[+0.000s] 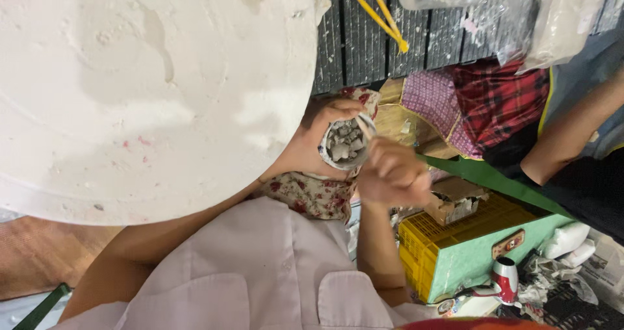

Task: The person mixes a gray paste-like substance in a small container using a wooden stick. They add liquid from a nearby cup and continue stirring to achieve a consistent texture.

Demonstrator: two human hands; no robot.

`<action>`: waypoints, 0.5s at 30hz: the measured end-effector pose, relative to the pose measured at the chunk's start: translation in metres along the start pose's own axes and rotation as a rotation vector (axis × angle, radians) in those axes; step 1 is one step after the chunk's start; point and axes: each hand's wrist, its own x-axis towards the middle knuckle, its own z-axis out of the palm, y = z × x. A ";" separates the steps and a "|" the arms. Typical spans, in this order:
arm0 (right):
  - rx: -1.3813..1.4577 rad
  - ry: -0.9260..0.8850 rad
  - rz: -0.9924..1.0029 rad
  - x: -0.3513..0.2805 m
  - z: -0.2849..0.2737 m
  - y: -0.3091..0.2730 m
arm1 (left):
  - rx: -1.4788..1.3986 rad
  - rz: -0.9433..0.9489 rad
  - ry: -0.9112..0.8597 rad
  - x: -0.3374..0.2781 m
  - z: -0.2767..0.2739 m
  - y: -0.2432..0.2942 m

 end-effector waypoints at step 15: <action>0.389 0.330 0.631 0.032 -0.022 0.015 | -0.033 -0.011 0.059 -0.034 -0.062 0.034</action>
